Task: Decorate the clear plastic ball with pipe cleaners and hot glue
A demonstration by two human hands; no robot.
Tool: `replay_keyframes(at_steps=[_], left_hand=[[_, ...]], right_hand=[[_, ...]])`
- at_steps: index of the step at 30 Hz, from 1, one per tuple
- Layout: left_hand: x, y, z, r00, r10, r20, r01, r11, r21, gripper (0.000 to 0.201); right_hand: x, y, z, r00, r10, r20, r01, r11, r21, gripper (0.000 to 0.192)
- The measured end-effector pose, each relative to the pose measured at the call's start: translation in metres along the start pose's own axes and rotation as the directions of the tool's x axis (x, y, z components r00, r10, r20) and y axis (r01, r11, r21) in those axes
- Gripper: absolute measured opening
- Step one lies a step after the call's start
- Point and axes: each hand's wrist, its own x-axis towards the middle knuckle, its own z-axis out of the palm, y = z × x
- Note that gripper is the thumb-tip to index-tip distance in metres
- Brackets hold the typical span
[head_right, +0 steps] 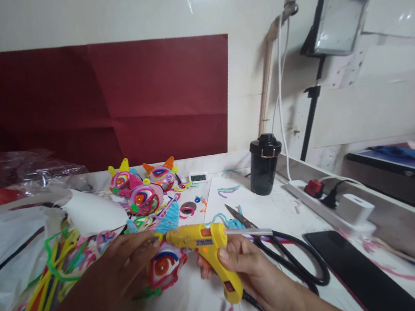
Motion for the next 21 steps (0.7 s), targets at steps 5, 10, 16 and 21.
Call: replay_keyframes(at_steps=[5,10,16,21], left_hand=[[0.002,0.000,-0.002,1.000,0.012,-0.007,-0.012,1.000,0.006,0.043],[0.003,0.000,-0.003,1.000,0.012,0.004,-0.012,1.000,-0.016,0.044],[0.003,0.000,-0.002,1.000,-0.008,0.008,0.009,1.000,-0.028,0.046],[0.005,-0.002,-0.004,1.000,0.006,-0.021,-0.006,0.999,-0.033,0.040]], right_hand=[[-0.001,-0.003,0.001,1.000,-0.004,0.019,0.004,1.000,-0.003,0.033],[0.002,-0.007,-0.003,0.998,-0.007,0.068,0.004,0.999,0.047,0.032],[0.002,-0.007,-0.007,0.993,-0.024,0.114,0.010,0.993,0.117,0.028],[-0.001,-0.011,-0.008,0.992,-0.031,0.119,0.017,0.993,0.119,0.032]])
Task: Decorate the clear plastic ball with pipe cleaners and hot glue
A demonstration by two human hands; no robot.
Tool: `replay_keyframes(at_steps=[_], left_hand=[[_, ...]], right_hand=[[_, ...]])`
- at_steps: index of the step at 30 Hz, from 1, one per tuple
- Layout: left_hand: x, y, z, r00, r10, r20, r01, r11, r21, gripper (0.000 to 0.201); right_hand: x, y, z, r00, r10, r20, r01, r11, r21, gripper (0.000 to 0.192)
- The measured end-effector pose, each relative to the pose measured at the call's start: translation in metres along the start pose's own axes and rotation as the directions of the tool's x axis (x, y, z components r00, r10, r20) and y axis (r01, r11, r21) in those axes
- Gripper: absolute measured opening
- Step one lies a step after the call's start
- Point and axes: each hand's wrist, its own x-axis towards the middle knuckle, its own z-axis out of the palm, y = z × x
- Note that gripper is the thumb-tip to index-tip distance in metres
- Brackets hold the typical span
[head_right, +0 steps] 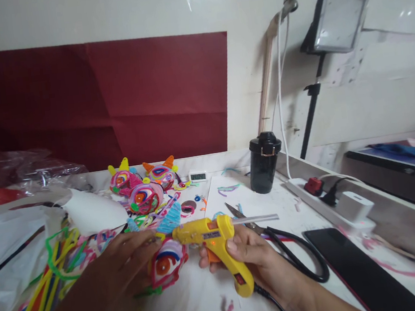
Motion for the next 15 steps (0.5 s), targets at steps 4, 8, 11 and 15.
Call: replay_keyframes(at_steps=[4,8,11,15], left_hand=[[0.0023,-0.0005,-0.0021,1.000,-0.003,-0.007,0.003,1.000,-0.020,0.038],[0.0027,0.0006,-0.0025,1.000,-0.002,-0.007,0.002,1.000,-0.028,0.040],[0.0020,0.0011,-0.0015,1.000,-0.016,-0.007,0.016,1.000,-0.027,0.039],[0.0019,0.0010,-0.0011,1.000,-0.026,-0.013,0.025,0.999,-0.037,0.036]], right_hand=[[-0.0021,-0.0046,0.0024,1.000,0.008,-0.002,-0.008,0.999,-0.039,0.029],[-0.0040,-0.0066,0.0037,0.999,0.007,-0.036,-0.008,0.999,-0.044,0.030],[-0.0061,-0.0077,0.0048,0.997,0.013,-0.081,-0.018,0.998,-0.067,0.038],[-0.0090,-0.0087,0.0057,0.991,0.028,-0.130,-0.041,0.994,-0.100,0.044]])
